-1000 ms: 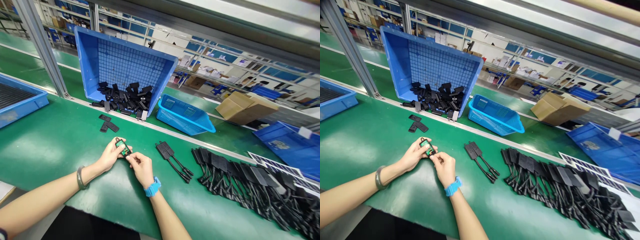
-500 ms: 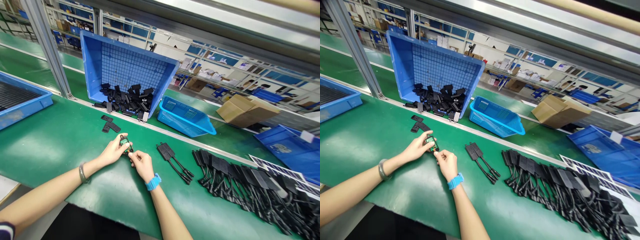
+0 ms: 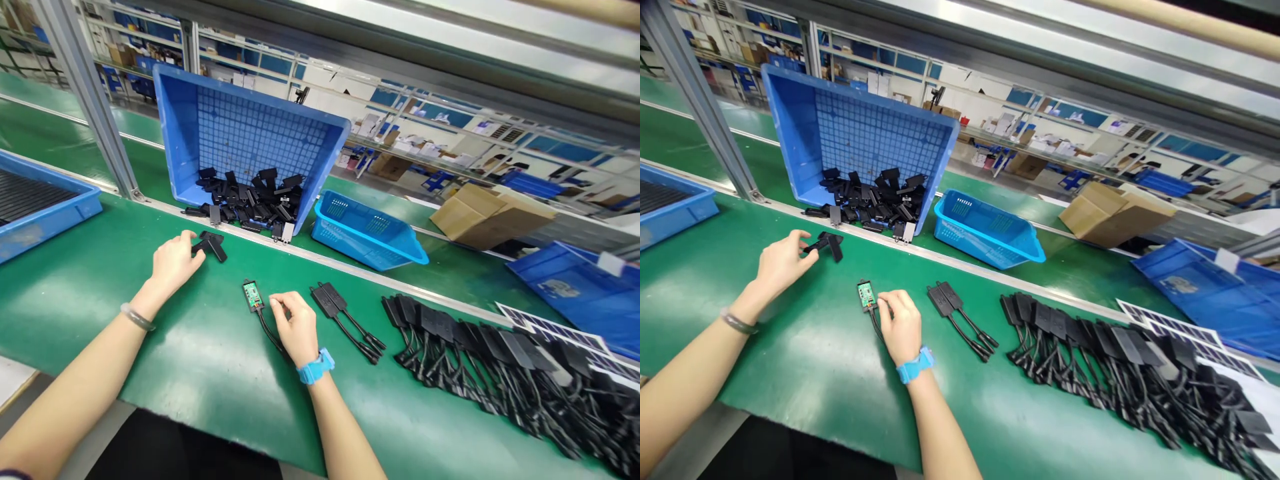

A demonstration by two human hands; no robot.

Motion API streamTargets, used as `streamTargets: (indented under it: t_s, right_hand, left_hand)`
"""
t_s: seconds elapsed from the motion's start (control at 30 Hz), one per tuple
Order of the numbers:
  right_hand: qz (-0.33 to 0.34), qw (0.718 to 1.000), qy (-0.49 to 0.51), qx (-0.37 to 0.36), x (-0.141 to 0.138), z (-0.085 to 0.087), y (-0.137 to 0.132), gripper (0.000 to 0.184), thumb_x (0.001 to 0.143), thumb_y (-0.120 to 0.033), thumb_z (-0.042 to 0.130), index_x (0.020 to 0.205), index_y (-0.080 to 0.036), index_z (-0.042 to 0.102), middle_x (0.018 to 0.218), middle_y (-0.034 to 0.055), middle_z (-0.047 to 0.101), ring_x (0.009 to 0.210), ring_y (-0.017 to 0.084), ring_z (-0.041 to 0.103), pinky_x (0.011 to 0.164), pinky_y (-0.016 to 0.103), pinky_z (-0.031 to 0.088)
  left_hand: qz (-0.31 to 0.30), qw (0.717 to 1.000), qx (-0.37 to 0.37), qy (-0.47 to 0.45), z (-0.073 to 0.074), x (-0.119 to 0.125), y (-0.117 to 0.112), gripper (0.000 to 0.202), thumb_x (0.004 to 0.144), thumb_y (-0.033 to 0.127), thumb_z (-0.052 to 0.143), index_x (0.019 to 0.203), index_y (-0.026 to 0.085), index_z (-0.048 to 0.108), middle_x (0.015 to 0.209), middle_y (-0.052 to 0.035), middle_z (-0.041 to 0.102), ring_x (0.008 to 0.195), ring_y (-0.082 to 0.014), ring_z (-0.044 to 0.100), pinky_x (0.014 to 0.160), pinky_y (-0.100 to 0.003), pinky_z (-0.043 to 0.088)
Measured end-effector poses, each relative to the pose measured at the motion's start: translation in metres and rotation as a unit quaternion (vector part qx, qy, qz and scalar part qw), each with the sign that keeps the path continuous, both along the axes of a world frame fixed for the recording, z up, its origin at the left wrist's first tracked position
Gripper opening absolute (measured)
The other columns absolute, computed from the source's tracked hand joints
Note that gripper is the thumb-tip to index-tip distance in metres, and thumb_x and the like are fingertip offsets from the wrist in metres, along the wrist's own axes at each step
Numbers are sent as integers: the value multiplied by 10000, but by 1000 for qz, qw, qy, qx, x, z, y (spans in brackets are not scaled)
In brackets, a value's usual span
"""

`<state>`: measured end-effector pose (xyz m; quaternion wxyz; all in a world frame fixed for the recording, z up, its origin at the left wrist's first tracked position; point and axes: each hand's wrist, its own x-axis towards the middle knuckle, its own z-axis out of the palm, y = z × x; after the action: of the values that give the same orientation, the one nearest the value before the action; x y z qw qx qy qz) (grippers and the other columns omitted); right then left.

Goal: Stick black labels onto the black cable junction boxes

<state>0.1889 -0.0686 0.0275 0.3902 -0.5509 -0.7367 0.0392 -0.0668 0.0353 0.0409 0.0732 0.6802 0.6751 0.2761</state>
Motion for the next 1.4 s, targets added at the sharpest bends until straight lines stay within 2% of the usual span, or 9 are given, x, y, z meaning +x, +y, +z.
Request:
streamTargets:
  t_s: [0.17,0.27,0.33,0.57,0.67,0.77,0.97,1.17,1.4]
  right_hand:
    - [44,992,-89,78,-14,-4,2,378,981,-239,496,1344,-223,598,1236,126,653,1111,248,611,939,381,524]
    - [54,992,-102,46,-12,-13,6,397,982,-234,504,1374,-233,571,1198,113,679,1063,237,620,918,363,525]
    - [39,997,-56,29,-5,-17,9,339,978,-228,501,1293,-232,627,1113,97,703,1014,225,633,914,356,515]
    - [-84,969,225,-63,10,-7,13,368,919,-363,522,1228,-176,592,653,-32,571,565,128,529,522,235,427]
    - [-57,945,302,-107,8,-7,14,342,870,-420,556,1102,-171,590,591,-48,554,526,119,516,481,221,404]
    - [-38,917,365,-154,5,-8,14,374,805,-459,633,1047,-190,541,569,-65,566,456,96,475,421,198,360]
    - [5,878,440,-186,-4,-9,12,403,754,-461,717,993,-204,519,631,-49,602,501,101,558,420,183,419]
    - [5,863,471,-182,-4,-13,12,390,746,-434,752,988,-199,557,656,-47,601,547,112,619,427,177,461]
    - [2,870,453,-196,-7,-9,8,411,730,-425,768,985,-193,545,615,-53,622,529,125,645,431,181,477]
  left_hand:
    - [-211,939,-8,-272,-15,19,-14,452,770,397,721,1157,205,588,906,-64,735,760,-215,676,729,-320,543]
    - [-350,862,-75,-359,-26,42,-27,458,791,431,720,1170,215,581,895,-48,721,703,-182,666,654,-275,534]
    - [-384,860,-80,-327,-32,55,-33,485,826,475,681,1224,223,565,870,-35,695,671,-172,647,621,-262,513]
    - [-334,941,2,56,-42,82,-44,636,783,648,651,1294,272,600,1008,-128,585,943,-327,600,709,-347,497]
    - [-315,947,-7,60,-37,84,-48,389,889,431,583,1239,265,622,999,-116,563,943,-298,587,745,-357,498]
    - [-302,951,-23,-66,-37,80,-46,523,832,260,582,1352,252,523,994,-83,567,850,-247,586,775,-372,495]
    - [-302,880,-149,-334,-47,78,-46,396,723,353,706,1058,144,677,810,-43,641,622,-167,564,581,-288,494]
    - [-315,715,-298,-548,-37,82,-59,471,633,275,841,1039,142,639,836,-28,704,603,-113,600,551,-218,494]
    - [-335,695,-314,-554,-40,79,-63,482,660,228,834,1115,155,690,984,-90,764,820,-189,721,762,-284,550]
